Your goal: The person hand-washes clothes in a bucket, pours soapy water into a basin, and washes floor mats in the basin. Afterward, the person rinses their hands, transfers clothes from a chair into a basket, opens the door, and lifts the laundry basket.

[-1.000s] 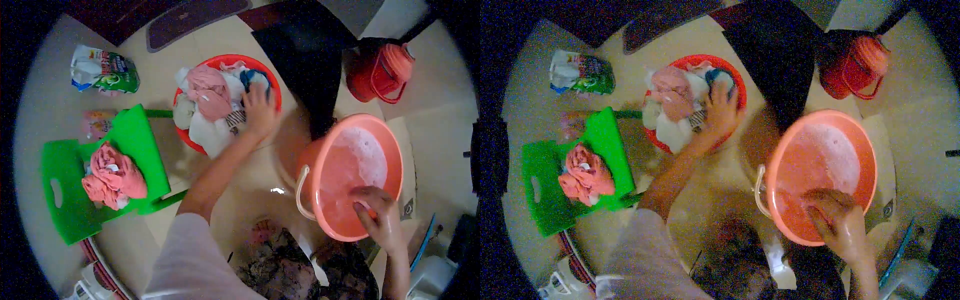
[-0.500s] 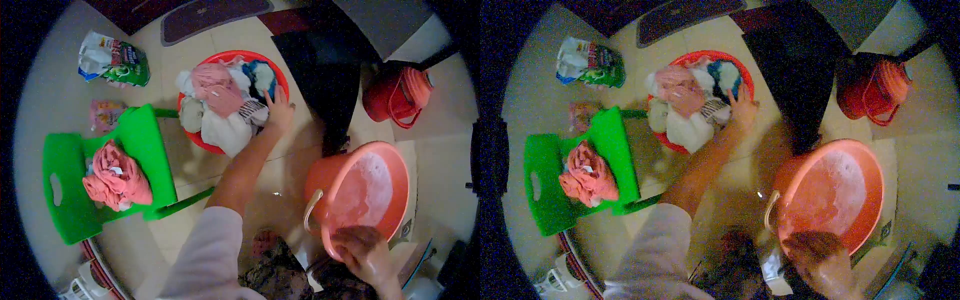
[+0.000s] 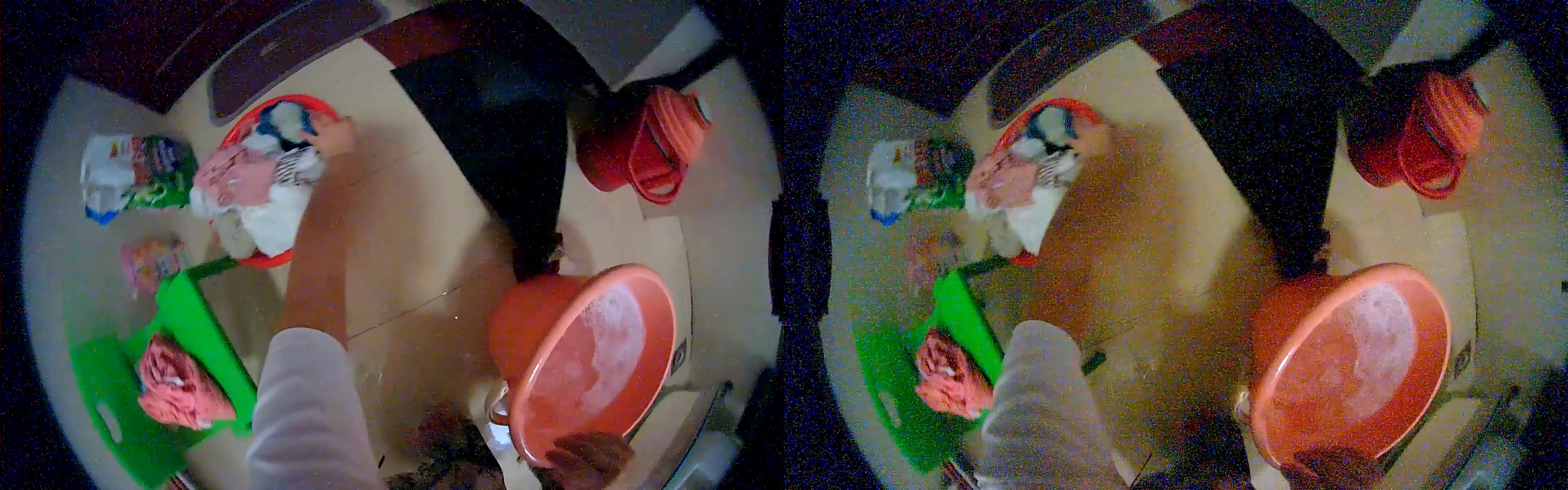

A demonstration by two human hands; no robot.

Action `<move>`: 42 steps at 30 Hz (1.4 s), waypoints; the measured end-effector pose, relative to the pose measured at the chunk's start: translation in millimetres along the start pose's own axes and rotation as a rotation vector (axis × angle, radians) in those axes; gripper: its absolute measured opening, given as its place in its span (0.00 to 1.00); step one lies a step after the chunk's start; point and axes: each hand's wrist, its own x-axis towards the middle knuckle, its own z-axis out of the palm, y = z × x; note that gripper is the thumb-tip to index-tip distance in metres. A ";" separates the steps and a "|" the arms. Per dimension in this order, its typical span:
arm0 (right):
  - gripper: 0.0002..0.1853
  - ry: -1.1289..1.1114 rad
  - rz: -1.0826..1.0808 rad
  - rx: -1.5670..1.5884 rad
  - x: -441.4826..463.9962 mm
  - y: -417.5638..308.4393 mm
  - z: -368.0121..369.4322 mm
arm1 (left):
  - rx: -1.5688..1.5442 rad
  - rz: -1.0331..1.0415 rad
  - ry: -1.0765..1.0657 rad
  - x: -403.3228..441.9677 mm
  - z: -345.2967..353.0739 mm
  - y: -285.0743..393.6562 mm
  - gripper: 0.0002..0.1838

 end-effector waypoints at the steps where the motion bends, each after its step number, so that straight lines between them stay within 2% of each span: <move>1: 0.15 -0.037 -0.011 -0.005 4.2 6.9 -4.7 | -0.138 -0.056 0.086 39.0 59.8 -17.4 0.20; 2: 0.15 -0.014 0.029 -0.002 5.6 7.3 -2.7 | 0.150 0.056 -0.033 -1.0 -43.9 -13.8 0.17; 3: 0.14 0.039 0.065 -0.073 7.2 9.8 -0.1 | 0.159 -0.056 -0.248 36.3 -5.8 -32.9 0.24; 4: 0.13 0.097 0.116 -0.149 6.0 12.3 2.6 | 0.056 -0.096 -0.418 0.2 -100.6 -3.4 0.16; 8: 0.16 0.189 0.086 -0.170 -24.0 27.9 -8.3 | 0.138 0.193 -0.363 17.8 -40.5 -43.9 0.16; 9: 0.20 0.176 0.093 -0.153 -38.2 32.9 -12.8 | 0.155 0.250 -0.356 16.5 -36.2 -47.2 0.16; 11: 0.17 0.270 0.157 -0.142 -67.6 44.8 -11.2 | 0.164 0.363 -0.330 8.7 -33.7 -44.6 0.17; 14: 0.15 0.395 0.271 -0.105 -115.0 67.4 0.2 | 0.198 0.509 -0.281 -19.5 -59.9 -49.0 0.17; 15: 0.14 0.435 0.276 -0.072 -136.3 46.4 24.7 | 0.191 0.537 -0.256 -40.7 -75.8 -65.1 0.18; 19: 0.11 0.623 0.436 -0.036 -217.8 56.6 48.7 | 0.133 0.724 -0.127 -95.0 -119.4 -49.7 0.18; 21: 0.10 0.678 0.596 -0.054 -261.0 57.8 49.7 | 0.065 0.849 -0.055 -117.7 -132.2 -36.3 0.19; 22: 0.08 0.733 0.667 -0.224 -276.5 37.7 41.4 | -0.012 0.944 -0.002 -126.2 -136.4 -27.4 0.19; 23: 0.11 0.924 0.780 -0.218 -303.3 44.9 47.7 | -0.073 1.024 0.073 -134.2 -142.5 -13.5 0.19; 24: 0.13 1.036 0.983 -0.246 -333.6 45.8 48.7 | -0.101 1.073 0.141 -144.2 -156.0 -6.6 0.20; 25: 0.14 1.257 1.135 -0.170 -364.7 56.1 60.4 | -0.088 1.074 0.154 -163.2 -197.4 -0.9 0.20; 26: 0.18 1.296 1.259 -0.120 -402.5 65.7 68.6 | -0.103 1.108 0.148 -205.3 -255.4 17.9 0.21; 27: 0.23 1.427 1.313 -0.096 -443.6 85.9 95.1 | -0.118 1.140 0.142 -230.1 -288.4 26.5 0.22; 28: 0.31 1.398 1.522 -0.118 -468.6 93.4 111.2 | -0.102 1.134 0.152 -233.0 -289.1 19.1 0.22; 30: 0.36 1.630 1.612 0.611 -500.3 103.2 138.4 | -0.370 1.014 -0.056 -247.7 -251.6 -8.0 0.22; 31: 0.36 1.616 1.584 0.631 -505.7 112.3 144.5 | -0.695 0.973 -0.164 -231.0 -206.9 -35.8 0.21; 32: 0.34 1.553 1.405 1.071 -508.0 120.9 153.7 | -0.685 0.961 -0.145 -244.2 -215.2 -43.1 0.21; 33: 0.33 1.447 1.188 1.481 -508.6 129.6 160.6 | -0.545 0.897 -0.077 -267.0 -228.3 -45.0 0.21; 34: 0.33 1.451 1.167 1.488 -507.5 140.3 167.1 | -0.408 0.834 -0.012 -280.9 -236.3 -43.8 0.20; 36: 0.28 1.588 1.184 1.556 -497.7 155.8 174.0 | -0.446 0.801 0.007 -273.2 -222.7 -60.2 0.19; 37: 0.22 1.606 1.158 1.583 -495.4 157.1 178.7 | -0.813 0.623 -0.186 -270.6 -218.6 -63.3 0.20; 38: 0.22 1.614 1.138 1.592 -499.1 164.7 192.3 | -1.171 0.424 -0.386 -268.9 -213.7 -64.4 0.20; 39: 0.19 1.586 1.124 1.651 -506.1 174.1 210.2 | -1.279 0.342 -0.556 -283.8 -243.6 -53.3 0.22; 40: 0.16 1.560 1.111 1.712 -509.7 177.6 225.4 | -1.279 0.355 -0.554 -307.1 -278.7 -31.7 0.22; 41: 0.11 1.681 1.102 1.674 -493.8 172.7 226.2 | -1.374 0.367 -0.630 -337.0 -315.3 -2.2 0.22; 42: 0.12 1.689 1.056 1.628 -484.7 167.5 230.1 | -1.467 0.372 -0.709 -369.1 -347.1 28.0 0.23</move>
